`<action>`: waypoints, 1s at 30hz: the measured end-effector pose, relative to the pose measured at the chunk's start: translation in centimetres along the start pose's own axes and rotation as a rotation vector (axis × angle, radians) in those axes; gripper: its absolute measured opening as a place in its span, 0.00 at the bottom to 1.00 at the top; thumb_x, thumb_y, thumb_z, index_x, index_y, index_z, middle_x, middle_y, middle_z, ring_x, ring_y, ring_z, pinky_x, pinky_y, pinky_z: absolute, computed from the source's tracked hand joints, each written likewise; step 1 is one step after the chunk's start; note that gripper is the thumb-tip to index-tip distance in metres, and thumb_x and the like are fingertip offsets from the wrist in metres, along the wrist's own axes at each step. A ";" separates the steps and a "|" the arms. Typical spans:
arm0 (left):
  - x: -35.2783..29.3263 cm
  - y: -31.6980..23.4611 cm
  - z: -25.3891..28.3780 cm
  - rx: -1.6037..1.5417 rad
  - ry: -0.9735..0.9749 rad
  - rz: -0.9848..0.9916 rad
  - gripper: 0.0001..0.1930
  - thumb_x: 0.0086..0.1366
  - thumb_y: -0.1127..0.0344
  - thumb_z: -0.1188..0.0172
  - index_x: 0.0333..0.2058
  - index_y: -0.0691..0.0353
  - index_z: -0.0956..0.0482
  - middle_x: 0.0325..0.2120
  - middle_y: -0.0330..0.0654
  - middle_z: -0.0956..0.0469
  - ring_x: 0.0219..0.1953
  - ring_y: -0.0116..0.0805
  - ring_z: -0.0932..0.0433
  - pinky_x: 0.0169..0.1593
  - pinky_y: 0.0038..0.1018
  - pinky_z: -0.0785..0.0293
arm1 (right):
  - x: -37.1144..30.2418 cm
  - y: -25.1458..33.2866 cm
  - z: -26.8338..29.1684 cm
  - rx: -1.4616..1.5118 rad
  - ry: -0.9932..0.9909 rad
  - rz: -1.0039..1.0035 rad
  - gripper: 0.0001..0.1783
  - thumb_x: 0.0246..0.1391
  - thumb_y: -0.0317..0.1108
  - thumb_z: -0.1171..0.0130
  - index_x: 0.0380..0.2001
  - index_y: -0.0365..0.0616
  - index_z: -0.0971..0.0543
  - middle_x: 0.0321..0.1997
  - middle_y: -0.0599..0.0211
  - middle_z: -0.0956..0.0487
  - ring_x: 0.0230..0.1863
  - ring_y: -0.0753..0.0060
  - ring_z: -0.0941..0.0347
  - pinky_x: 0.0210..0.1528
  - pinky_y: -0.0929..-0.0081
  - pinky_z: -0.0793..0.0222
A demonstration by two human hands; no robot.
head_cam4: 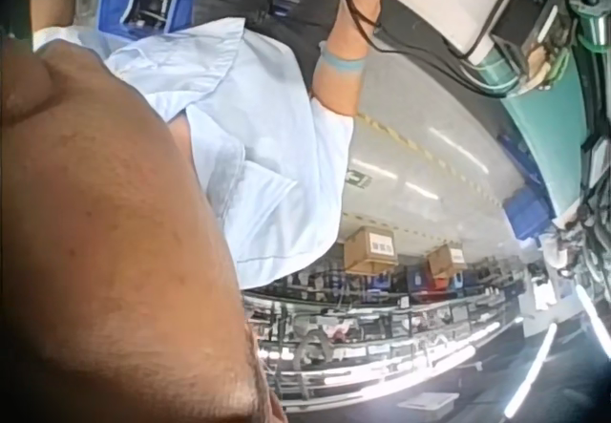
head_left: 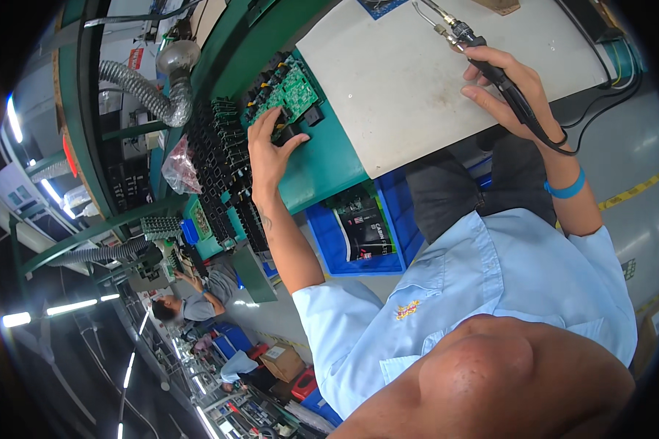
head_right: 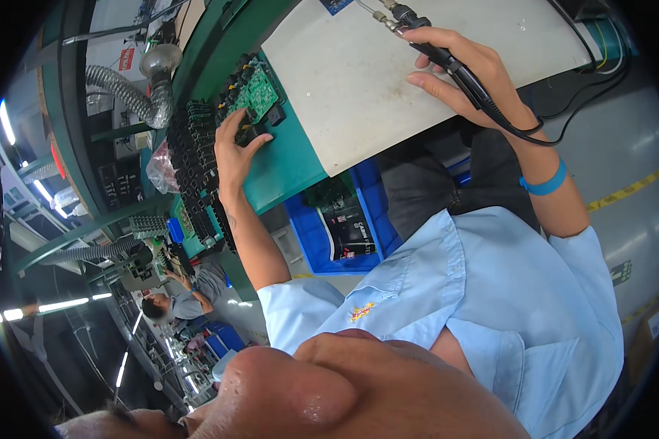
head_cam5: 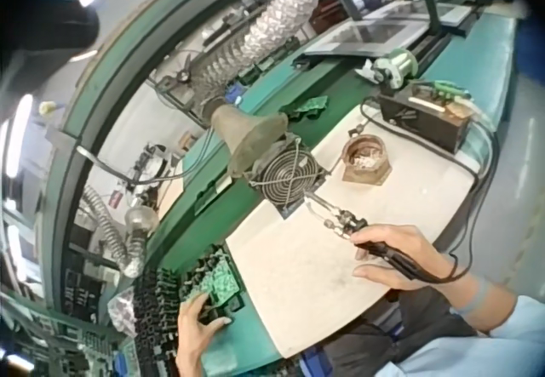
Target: The person solders electronic components onto circuit boards using a soldering iron, turning each board over to solder the connections, and places the completed boards onto the workbench.
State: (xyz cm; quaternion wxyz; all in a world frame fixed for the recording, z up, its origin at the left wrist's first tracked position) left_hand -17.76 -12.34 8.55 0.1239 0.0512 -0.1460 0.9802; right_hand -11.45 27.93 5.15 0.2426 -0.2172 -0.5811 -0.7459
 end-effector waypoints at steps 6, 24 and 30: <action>0.7 0.1 0.8 0.019 0.038 -0.048 0.32 0.52 0.65 0.22 0.57 0.64 0.20 0.53 0.47 0.21 0.54 0.46 0.26 0.59 0.36 0.27 | 0.0 0.8 0.3 -0.039 -0.069 0.037 0.28 0.53 0.25 0.28 0.59 0.47 0.21 0.42 0.64 0.15 0.35 0.73 0.22 0.38 0.79 0.26; 2.9 -3.6 5.2 0.309 -0.172 -0.297 0.17 0.56 0.70 0.29 0.44 0.64 0.19 0.39 0.43 0.18 0.39 0.43 0.24 0.48 0.34 0.25 | 0.4 0.9 0.1 0.001 -0.069 0.017 0.28 0.54 0.25 0.28 0.59 0.48 0.21 0.41 0.65 0.16 0.35 0.74 0.22 0.39 0.80 0.26; 1.8 -8.7 9.2 0.477 -0.382 -0.425 0.19 0.52 0.71 0.27 0.45 0.62 0.18 0.39 0.41 0.18 0.38 0.42 0.23 0.46 0.34 0.25 | 0.5 0.9 0.1 -0.028 -0.074 0.034 0.28 0.54 0.25 0.29 0.59 0.49 0.21 0.39 0.66 0.16 0.33 0.75 0.24 0.38 0.80 0.27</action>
Point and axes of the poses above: each hand's wrist, its own x-axis towards the middle knuckle, its own z-axis out of the back of the hand, y = z × x, the point moved 10 cm from there along x, towards the middle knuckle
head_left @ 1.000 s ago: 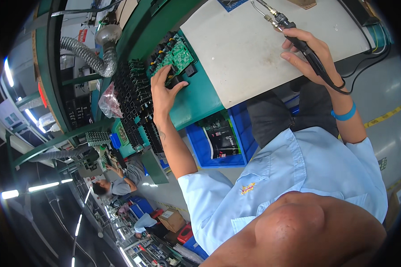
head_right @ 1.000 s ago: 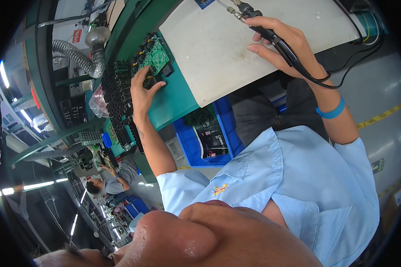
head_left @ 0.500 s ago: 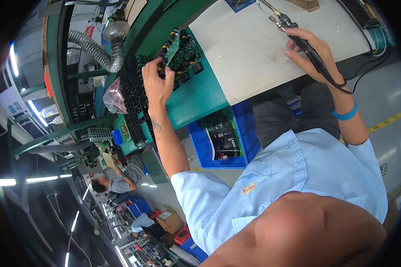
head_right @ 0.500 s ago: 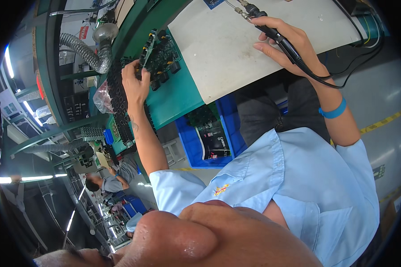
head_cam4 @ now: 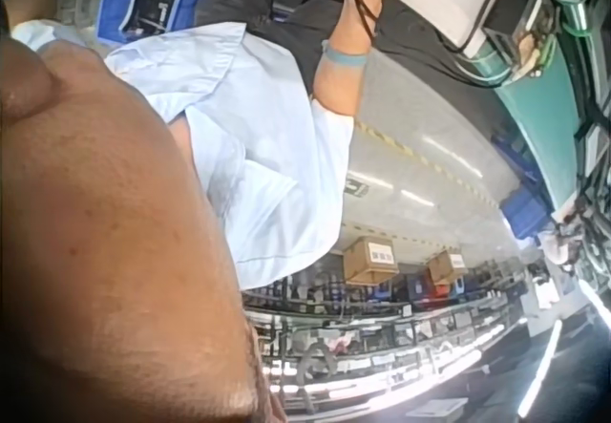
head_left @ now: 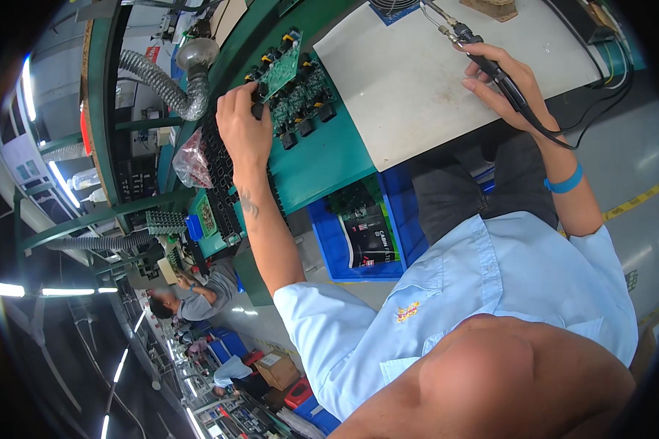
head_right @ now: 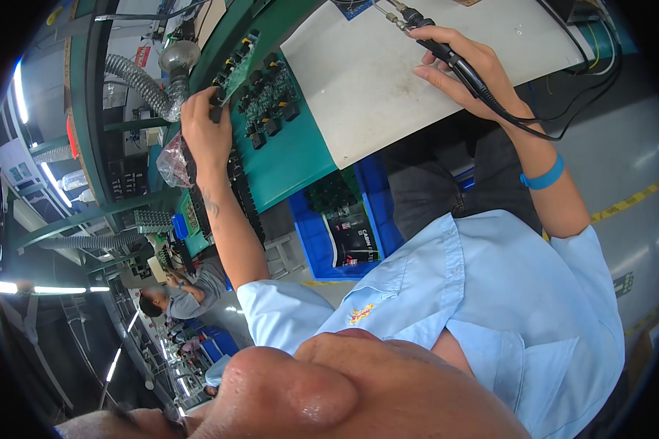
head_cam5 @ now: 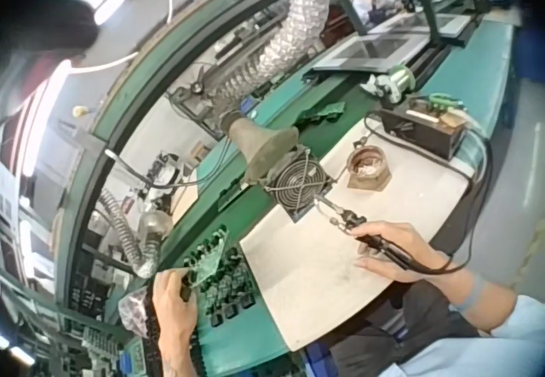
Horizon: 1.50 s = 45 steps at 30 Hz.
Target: The person solders electronic components onto circuit boards using a soldering iron, turning each board over to solder the connections, and places the completed boards onto the workbench.
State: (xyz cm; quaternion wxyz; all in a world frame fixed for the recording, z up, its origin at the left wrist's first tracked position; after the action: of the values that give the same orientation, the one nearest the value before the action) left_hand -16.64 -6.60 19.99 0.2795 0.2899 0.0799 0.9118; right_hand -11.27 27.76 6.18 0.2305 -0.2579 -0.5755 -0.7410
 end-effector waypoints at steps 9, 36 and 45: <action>0.0 -14.0 1.5 -0.117 0.111 0.037 0.23 0.50 0.81 0.34 0.48 0.58 0.17 0.40 0.40 0.21 0.40 0.42 0.25 0.48 0.34 0.26 | -0.1 -0.5 0.3 0.011 -0.001 -0.034 0.28 0.55 0.26 0.29 0.59 0.50 0.21 0.36 0.68 0.17 0.31 0.77 0.26 0.36 0.80 0.28; -7.6 0.8 -9.5 -0.202 0.269 0.404 0.33 0.48 0.89 0.46 0.54 0.61 0.20 0.51 0.51 0.16 0.48 0.53 0.17 0.53 0.42 0.21 | -0.1 -0.5 -0.2 -0.028 0.053 -0.017 0.29 0.54 0.22 0.30 0.60 0.46 0.21 0.41 0.63 0.15 0.36 0.74 0.21 0.40 0.81 0.25; -6.1 0.9 -9.5 -0.251 0.332 0.379 0.33 0.48 0.89 0.47 0.55 0.61 0.21 0.49 0.53 0.16 0.46 0.57 0.17 0.50 0.43 0.21 | -0.1 -0.4 0.2 -0.038 0.042 -0.016 0.29 0.53 0.22 0.30 0.60 0.46 0.21 0.38 0.64 0.15 0.35 0.74 0.22 0.39 0.81 0.25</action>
State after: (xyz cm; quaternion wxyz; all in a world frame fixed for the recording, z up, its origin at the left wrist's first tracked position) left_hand -18.41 -10.60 9.54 0.1207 0.1096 -0.0446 0.9856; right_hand -11.42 28.06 5.89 0.2318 -0.2422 -0.5584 -0.7588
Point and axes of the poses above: each hand's wrist, its own x-axis towards the middle knuckle, its own z-axis out of the back of the hand, y = z × x, the point moved 10 cm from there along x, towards the middle knuckle
